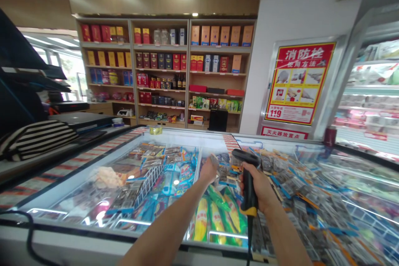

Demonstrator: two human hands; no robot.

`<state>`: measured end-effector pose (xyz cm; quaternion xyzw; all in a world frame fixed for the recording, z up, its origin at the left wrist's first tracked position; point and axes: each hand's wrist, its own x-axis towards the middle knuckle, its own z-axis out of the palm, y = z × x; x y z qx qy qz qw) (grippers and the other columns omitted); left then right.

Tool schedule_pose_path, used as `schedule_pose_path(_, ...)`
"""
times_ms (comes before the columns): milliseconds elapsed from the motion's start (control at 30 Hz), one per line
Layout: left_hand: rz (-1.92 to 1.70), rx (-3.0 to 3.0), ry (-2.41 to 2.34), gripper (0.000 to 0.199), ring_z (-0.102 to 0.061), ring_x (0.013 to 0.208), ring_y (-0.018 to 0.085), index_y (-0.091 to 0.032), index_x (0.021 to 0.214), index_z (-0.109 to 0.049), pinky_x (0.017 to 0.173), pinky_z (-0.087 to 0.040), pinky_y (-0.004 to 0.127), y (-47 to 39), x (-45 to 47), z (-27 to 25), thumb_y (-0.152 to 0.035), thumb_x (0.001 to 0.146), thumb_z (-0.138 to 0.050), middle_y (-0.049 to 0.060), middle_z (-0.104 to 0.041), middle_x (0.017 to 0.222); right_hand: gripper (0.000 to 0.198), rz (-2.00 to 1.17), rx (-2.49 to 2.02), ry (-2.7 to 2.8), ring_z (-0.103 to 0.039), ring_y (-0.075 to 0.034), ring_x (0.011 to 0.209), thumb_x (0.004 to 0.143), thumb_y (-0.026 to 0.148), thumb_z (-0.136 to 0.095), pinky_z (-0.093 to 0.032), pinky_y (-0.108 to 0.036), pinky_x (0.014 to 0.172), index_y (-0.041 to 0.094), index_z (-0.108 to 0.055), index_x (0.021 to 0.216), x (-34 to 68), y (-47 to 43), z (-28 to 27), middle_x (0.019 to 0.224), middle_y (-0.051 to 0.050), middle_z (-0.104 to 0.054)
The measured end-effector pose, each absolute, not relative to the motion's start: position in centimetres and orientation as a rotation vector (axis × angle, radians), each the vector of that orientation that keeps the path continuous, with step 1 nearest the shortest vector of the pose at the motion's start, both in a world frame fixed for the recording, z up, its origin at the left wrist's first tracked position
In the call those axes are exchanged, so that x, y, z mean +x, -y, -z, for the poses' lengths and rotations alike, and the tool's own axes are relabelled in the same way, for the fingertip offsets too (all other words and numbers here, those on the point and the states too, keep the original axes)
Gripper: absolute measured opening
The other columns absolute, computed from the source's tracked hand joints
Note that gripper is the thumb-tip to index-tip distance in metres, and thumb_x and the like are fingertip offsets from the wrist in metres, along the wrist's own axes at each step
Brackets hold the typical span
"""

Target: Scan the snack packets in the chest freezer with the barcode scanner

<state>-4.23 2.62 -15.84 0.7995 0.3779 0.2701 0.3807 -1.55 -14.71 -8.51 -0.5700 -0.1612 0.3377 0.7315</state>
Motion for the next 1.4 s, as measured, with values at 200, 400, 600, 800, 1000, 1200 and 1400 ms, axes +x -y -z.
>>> schedule_pose_path(200,-0.657,2.444,-1.132,0.049,-0.024,0.124,0.03,-0.012,0.127,-0.034,0.098,-0.015,0.054,-2.8,-3.0,15.7,-0.028,0.08,-0.034,0.016,-0.033,0.133,0.019,-0.759,-1.251,0.374,-0.045,-0.008,0.031,0.073,0.033,-0.052,-0.038,-0.02,0.028,0.017,-0.049,0.065,-1.7,14.3,8.8,0.043,0.003,-0.05)
schedule_pose_path(400,-0.552,2.606,-1.132,0.045,-0.022,0.125,0.027,-0.022,0.123,-0.041,0.099,-0.013,0.052,-4.9,-5.2,17.1,-0.036,0.08,-0.035,0.008,-0.031,0.136,0.016,-0.803,-1.282,0.424,-0.044,-0.01,0.03,0.074,0.033,-0.052,-0.038,-0.021,0.027,0.017,-0.05,0.071,-2.3,12.3,9.1,0.042,0.004,-0.051)
schedule_pose_path(600,-0.625,2.71,-1.413,0.041,-0.03,0.121,0.026,-0.017,0.117,-0.047,0.098,-0.014,0.052,-10.4,-12.7,16.0,-0.018,0.08,-0.029,0.012,-0.041,0.128,0.018,-0.869,-1.276,0.445,-0.044,-0.009,0.03,0.074,0.033,-0.051,-0.037,-0.019,0.027,0.017,-0.049,0.069,-3.8,9.7,9.2,0.042,0.003,-0.051)
schedule_pose_path(800,-0.498,2.833,-1.241,0.032,-0.049,0.101,0.021,-0.022,0.097,-0.059,0.093,-0.029,0.042,-12.2,-16.3,15.6,-0.018,0.079,-0.033,0.007,-0.06,0.102,0.017,-0.955,-1.251,0.454,-0.045,-0.008,0.029,0.075,0.033,-0.05,-0.037,-0.018,0.027,0.017,-0.05,0.071,-4.7,7.6,9.7,0.042,0.004,-0.051)
schedule_pose_path(1000,-0.553,2.672,-1.305,0.028,-0.049,0.102,0.025,-0.019,0.097,-0.058,0.087,-0.034,0.039,-12.3,-15.4,15.5,-0.029,0.073,-0.046,0.011,-0.059,0.102,0.017,-1.067,-1.184,0.472,-0.046,-0.008,0.03,0.075,0.033,-0.05,-0.038,-0.018,0.028,0.017,-0.05,0.071,-4.6,6.9,10.3,0.043,0.004,-0.051)
schedule_pose_path(1200,-0.769,2.143,-1.21,0.007,-0.058,0.077,0.019,-0.017,0.07,-0.058,0.069,-0.041,0.027,-13.6,-14.7,16.2,-0.018,0.064,-0.054,0.004,-0.063,0.073,0.022,-1.158,-1.187,0.466,-0.046,-0.008,0.031,0.075,0.036,-0.05,-0.038,-0.019,0.028,0.016,-0.049,0.067,-5.2,6.9,11.5,0.043,0.003,-0.051)
schedule_pose_path(1400,-1.209,1.319,-0.932,0.019,-0.054,0.056,0.011,-0.015,0.081,-0.051,0.053,-0.04,0.02,-14.3,-14.3,17.3,-0.024,0.065,-0.054,-0.002,-0.055,0.063,0.022,-1.143,-1.259,0.485,-0.045,-0.008,0.03,0.074,0.038,-0.049,-0.038,-0.019,0.027,0.016,-0.05,0.07,-7.4,6.5,11.7,0.044,0.004,-0.052)
